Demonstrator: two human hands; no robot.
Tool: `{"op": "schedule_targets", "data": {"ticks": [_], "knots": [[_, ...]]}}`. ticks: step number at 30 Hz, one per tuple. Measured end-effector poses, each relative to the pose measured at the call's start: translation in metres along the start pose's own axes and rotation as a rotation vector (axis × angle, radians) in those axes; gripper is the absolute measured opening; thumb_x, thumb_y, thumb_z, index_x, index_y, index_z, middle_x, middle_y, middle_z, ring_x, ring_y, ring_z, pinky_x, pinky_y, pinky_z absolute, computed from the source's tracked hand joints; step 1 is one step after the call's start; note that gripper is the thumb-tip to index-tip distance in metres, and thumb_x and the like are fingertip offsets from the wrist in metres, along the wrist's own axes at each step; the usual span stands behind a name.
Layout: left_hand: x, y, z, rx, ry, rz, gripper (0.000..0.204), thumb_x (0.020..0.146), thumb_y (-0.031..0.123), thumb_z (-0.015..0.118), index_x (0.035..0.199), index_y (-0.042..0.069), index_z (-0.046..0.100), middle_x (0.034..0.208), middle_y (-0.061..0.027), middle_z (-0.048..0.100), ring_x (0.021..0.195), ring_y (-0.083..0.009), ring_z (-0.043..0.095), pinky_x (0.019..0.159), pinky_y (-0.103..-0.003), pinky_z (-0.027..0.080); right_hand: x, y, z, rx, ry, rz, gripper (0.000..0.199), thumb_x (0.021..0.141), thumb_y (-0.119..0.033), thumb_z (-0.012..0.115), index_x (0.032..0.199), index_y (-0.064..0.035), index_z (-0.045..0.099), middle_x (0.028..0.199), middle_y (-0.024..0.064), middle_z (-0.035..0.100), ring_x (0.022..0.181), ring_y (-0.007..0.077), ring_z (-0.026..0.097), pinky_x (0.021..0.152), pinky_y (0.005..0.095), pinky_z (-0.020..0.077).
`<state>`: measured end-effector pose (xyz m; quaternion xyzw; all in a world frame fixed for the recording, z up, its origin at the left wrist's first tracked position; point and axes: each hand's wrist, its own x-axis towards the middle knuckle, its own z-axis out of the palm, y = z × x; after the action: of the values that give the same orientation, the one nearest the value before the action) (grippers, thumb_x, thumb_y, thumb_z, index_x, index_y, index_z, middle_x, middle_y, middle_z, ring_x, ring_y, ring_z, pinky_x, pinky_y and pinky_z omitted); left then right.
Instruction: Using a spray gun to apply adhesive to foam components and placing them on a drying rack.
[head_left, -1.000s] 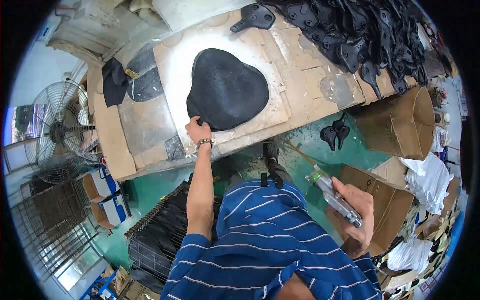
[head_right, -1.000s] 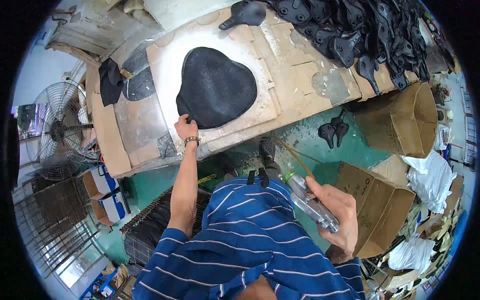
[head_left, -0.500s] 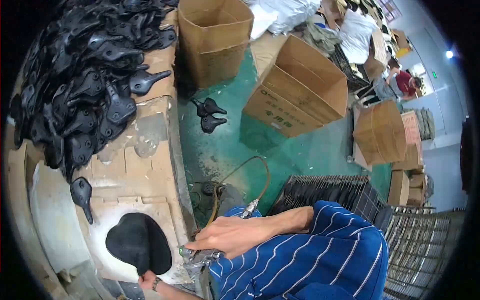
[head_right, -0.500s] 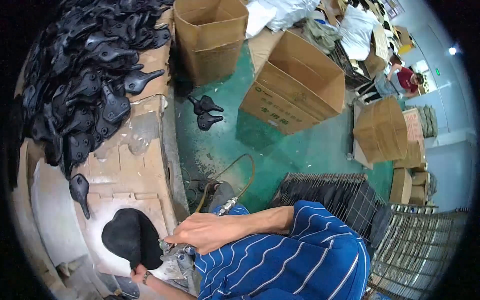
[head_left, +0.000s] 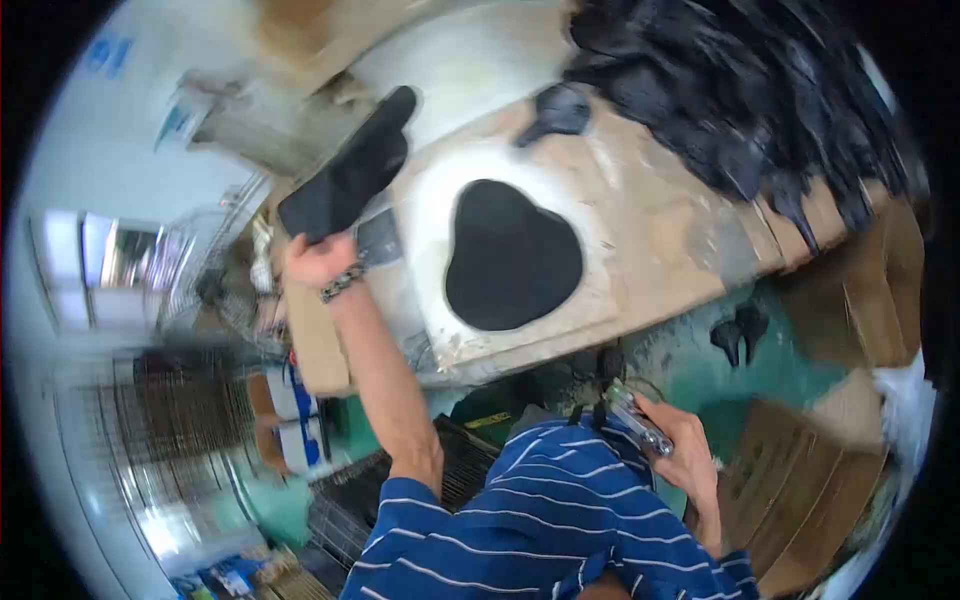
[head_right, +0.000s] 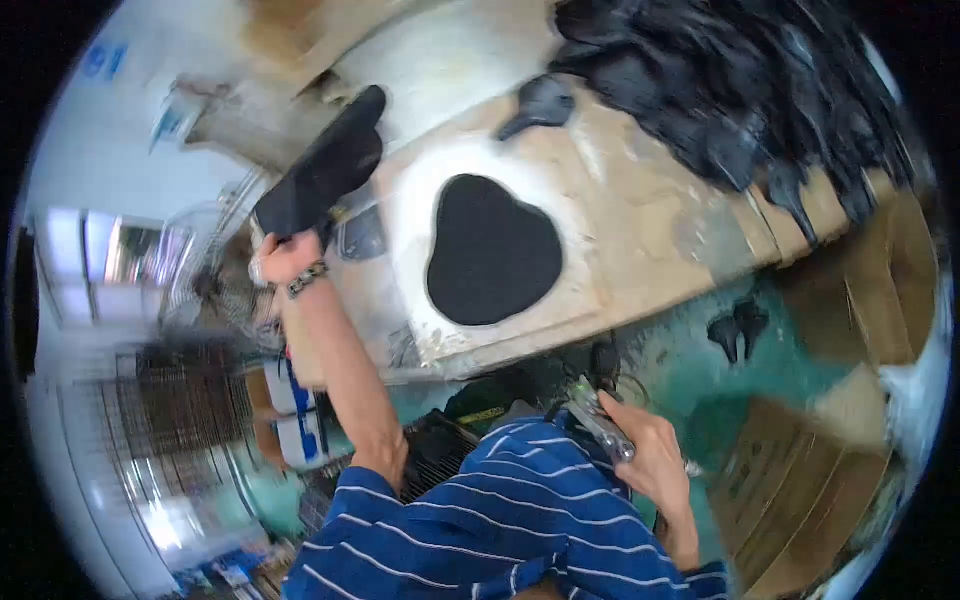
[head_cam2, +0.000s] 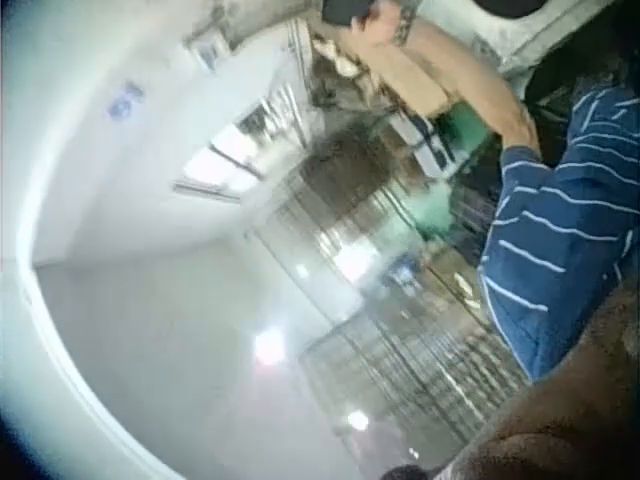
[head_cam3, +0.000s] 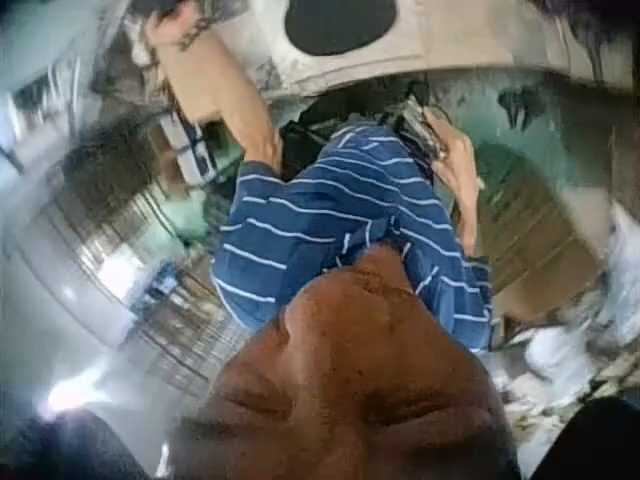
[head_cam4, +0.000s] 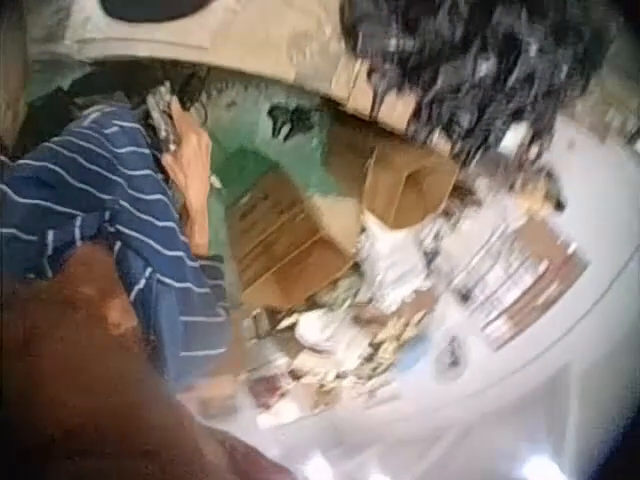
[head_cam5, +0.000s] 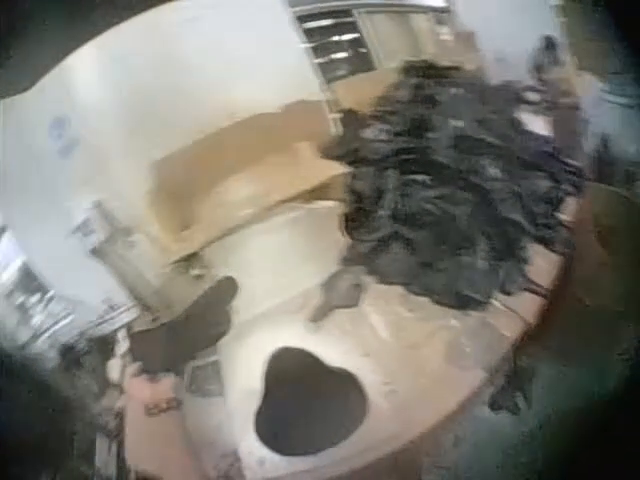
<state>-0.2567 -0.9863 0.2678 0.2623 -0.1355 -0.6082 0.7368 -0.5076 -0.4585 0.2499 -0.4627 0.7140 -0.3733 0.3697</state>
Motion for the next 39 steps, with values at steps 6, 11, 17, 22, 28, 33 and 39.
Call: {"op": "schedule_targets", "data": {"ticks": [6, 11, 17, 22, 28, 33, 39], "knots": [[-0.137, 0.120, -0.070, -0.270, -0.129, 0.044, 0.057, 0.080, 0.015, 0.051, 0.133, -0.004, 0.062, 0.133, -0.0212, 0.067, 0.124, -0.0404, 0.064, 0.109, -0.056, 0.050, 0.049, 0.031, -0.007, -0.074, -0.339, -0.118, 0.049, 0.084, -0.001, 0.075, 0.132, 0.0082, 0.066, 0.108, 0.0281, 0.074, 0.099, 0.0331, 0.075, 0.086, 0.0370, 0.0535], [-0.275, 0.191, -0.115, -0.278, -0.027, 0.320, 0.051, 0.079, 0.015, 0.053, 0.127, 0.000, 0.065, 0.128, -0.0163, 0.070, 0.118, -0.0380, 0.066, 0.104, -0.055, 0.052, 0.101, 0.015, 0.011, -0.305, -0.588, -0.104, 0.052, 0.083, 0.001, 0.073, 0.134, 0.0069, 0.066, 0.112, 0.0299, 0.073, 0.099, 0.0372, 0.074, 0.090, 0.0407, 0.0547], [-0.440, 0.274, -0.147, -0.295, 0.281, 0.829, 0.057, 0.077, 0.011, 0.056, 0.132, 0.001, 0.064, 0.131, -0.0149, 0.069, 0.124, -0.0362, 0.063, 0.111, -0.055, 0.047, 0.125, -0.027, 0.065, -0.430, -0.891, -0.152, 0.055, 0.083, -0.003, 0.067, 0.136, 0.0094, 0.062, 0.095, 0.0272, 0.070, 0.079, 0.0258, 0.062, 0.078, 0.0382, 0.0524], [-0.549, 0.329, -0.186, -0.196, 0.483, 1.340, 0.056, 0.076, 0.009, 0.055, 0.129, 0.000, 0.066, 0.130, -0.0155, 0.070, 0.121, -0.0367, 0.065, 0.111, -0.054, 0.049, 0.117, -0.058, 0.118, -0.387, -0.975, -0.370, 0.054, 0.083, -0.003, 0.067, 0.136, 0.0074, 0.065, 0.086, 0.0096, 0.069, 0.075, 0.0132, 0.059, 0.071, 0.0316, 0.0510], [-0.694, 0.458, -0.275, -0.018, 0.675, 1.854, 0.050, 0.068, 0.011, 0.055, 0.115, 0.001, 0.069, 0.111, -0.0123, 0.074, 0.104, -0.0349, 0.071, 0.100, -0.050, 0.057, 0.131, -0.061, 0.180, -0.575, -1.208, -0.500, 0.048, 0.083, -0.011, 0.073, 0.128, 0.0051, 0.070, 0.086, 0.0167, 0.073, 0.078, 0.0168, 0.065, 0.074, 0.0364, 0.0535], [-0.869, 0.518, -0.331, 0.034, 0.808, 2.106, 0.022, 0.066, 0.007, 0.057, 0.087, 0.004, 0.065, 0.094, -0.0101, 0.073, 0.088, -0.0319, 0.072, 0.086, -0.044, 0.061, 0.103, -0.072, 0.232, -0.613, -1.252, -0.546, 0.019, 0.083, -0.008, 0.076, 0.090, 0.0085, 0.068, 0.071, 0.0104, 0.067, 0.066, 0.0173, 0.063, 0.064, 0.0372, 0.0496], [-0.970, 0.389, -0.373, 0.047, 1.372, 2.302, 0.045, 0.073, 0.013, 0.059, 0.112, -0.007, 0.062, 0.106, -0.0189, 0.072, 0.088, -0.0374, 0.072, 0.084, -0.052, 0.060, 0.089, -0.077, 0.269, -0.824, -1.357, -0.577, 0.038, 0.082, -0.001, 0.079, 0.119, 0.0025, 0.072, 0.084, 0.0175, 0.075, 0.075, 0.0264, 0.069, 0.074, 0.0403, 0.0527]]}}
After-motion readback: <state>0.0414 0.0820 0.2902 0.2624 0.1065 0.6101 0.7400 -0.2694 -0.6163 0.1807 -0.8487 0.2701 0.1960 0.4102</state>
